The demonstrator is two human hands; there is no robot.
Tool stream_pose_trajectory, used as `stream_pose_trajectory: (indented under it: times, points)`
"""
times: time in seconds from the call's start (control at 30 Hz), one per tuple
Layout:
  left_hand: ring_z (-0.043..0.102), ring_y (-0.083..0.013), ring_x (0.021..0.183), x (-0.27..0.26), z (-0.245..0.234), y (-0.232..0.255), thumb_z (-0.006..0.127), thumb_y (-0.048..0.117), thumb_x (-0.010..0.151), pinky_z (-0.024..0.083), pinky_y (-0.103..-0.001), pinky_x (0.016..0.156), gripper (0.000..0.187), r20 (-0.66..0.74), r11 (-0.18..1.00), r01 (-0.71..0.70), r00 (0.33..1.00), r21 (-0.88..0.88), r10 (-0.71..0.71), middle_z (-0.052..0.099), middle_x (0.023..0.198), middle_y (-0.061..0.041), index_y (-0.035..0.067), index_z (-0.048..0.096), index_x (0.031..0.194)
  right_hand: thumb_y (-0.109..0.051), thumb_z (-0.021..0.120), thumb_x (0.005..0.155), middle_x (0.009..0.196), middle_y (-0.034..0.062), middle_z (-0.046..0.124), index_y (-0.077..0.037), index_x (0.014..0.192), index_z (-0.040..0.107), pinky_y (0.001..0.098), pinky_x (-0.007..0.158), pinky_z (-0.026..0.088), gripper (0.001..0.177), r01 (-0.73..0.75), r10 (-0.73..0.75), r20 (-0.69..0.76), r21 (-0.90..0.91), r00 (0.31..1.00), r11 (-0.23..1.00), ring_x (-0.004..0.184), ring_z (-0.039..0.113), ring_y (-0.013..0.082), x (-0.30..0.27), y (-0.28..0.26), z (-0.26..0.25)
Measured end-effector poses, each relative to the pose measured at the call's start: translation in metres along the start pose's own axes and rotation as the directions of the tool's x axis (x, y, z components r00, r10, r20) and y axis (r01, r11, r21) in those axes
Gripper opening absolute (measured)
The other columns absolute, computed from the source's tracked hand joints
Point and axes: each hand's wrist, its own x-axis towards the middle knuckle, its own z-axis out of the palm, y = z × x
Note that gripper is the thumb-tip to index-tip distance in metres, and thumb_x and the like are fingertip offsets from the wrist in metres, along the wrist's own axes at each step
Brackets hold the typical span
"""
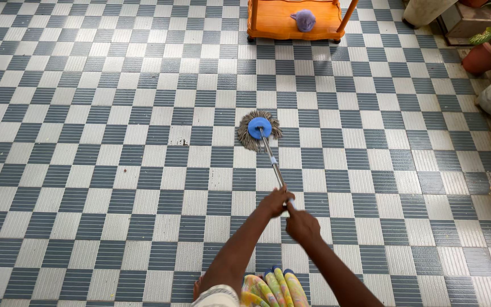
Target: The person mops a checkered tile floor using a blue spin mop. They dip the mop into a pink bucket of water, wring it out by hand, and continue mopping the floor in a systematic manner.
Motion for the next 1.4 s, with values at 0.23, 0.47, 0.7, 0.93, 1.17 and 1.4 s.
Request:
stream_pose_trajectory:
  times: [0.23,0.47,0.7,0.93,1.17,1.4]
  points:
    - [0.041,-0.0438,0.149,0.011,0.007,0.014,0.076,0.022,0.090,0.041,-0.055,0.118,0.039,-0.198,0.985,-0.172,0.965,0.017,0.172,0.040,0.160,-0.020,0.021,0.060,0.126,-0.034,0.060,0.099,0.104,0.0100,0.076,-0.028,0.149,0.044,0.0492,0.082,0.059,0.053,0.065,-0.064,-0.074,0.003,0.995,0.998,0.095,0.073,0.0314,-0.010,0.020,-0.027]
    - [0.046,-0.0528,0.137,-0.115,0.013,0.095,0.077,0.029,0.090,0.042,-0.054,0.115,0.036,-0.151,0.969,-0.245,0.957,0.027,0.246,0.056,0.140,-0.030,0.008,0.063,0.115,-0.038,0.062,0.097,0.092,0.0134,0.076,-0.019,0.151,0.037,0.0486,0.074,0.060,0.063,0.063,-0.064,0.086,0.018,0.994,0.998,0.081,0.075,0.0315,-0.127,0.020,-0.010]
    - [0.057,-0.0471,0.131,-0.114,0.007,0.070,0.076,0.032,0.094,0.043,-0.053,0.119,0.030,-0.312,0.964,-0.264,0.916,0.007,0.253,0.062,0.135,-0.028,0.006,0.063,0.103,-0.033,0.066,0.095,0.091,0.0144,0.076,-0.015,0.150,0.035,0.0499,0.078,0.058,0.066,0.093,-0.093,0.072,-0.002,0.993,0.996,0.087,0.074,0.0338,-0.107,-0.012,-0.002]
    - [0.045,-0.0470,0.145,-0.037,-0.009,-0.005,0.079,0.023,0.089,0.055,-0.049,0.101,0.028,-0.337,0.985,-0.148,0.935,-0.091,0.109,0.048,0.156,-0.022,0.012,0.060,0.107,-0.025,0.061,0.096,0.101,0.0151,0.075,-0.016,0.148,0.046,0.0498,0.078,0.059,0.054,0.080,-0.080,-0.110,-0.005,0.991,0.997,0.092,0.074,0.0333,-0.002,-0.039,0.004]
    - [0.045,-0.0460,0.140,0.012,-0.027,-0.002,0.076,0.019,0.089,0.051,-0.050,0.104,0.050,-0.188,0.996,-0.005,0.982,-0.091,-0.012,0.032,0.162,-0.023,0.021,0.059,0.135,-0.035,0.062,0.097,0.107,0.0048,0.075,-0.031,0.148,0.046,0.0479,0.079,0.059,0.053,0.003,-0.002,-0.085,0.010,0.996,1.000,0.099,0.072,0.0273,0.033,-0.024,-0.040]
    - [0.039,-0.0632,0.139,-0.050,-0.001,0.080,0.077,0.014,0.089,0.056,-0.052,0.097,0.056,-0.106,0.953,-0.297,0.951,-0.061,0.290,0.021,0.154,-0.046,0.008,0.049,0.137,-0.042,0.052,0.102,0.090,0.0053,0.077,-0.039,0.155,0.037,0.0426,0.071,0.061,0.055,-0.166,0.167,0.050,-0.024,0.985,0.986,0.081,0.077,0.0250,-0.088,0.016,-0.050]
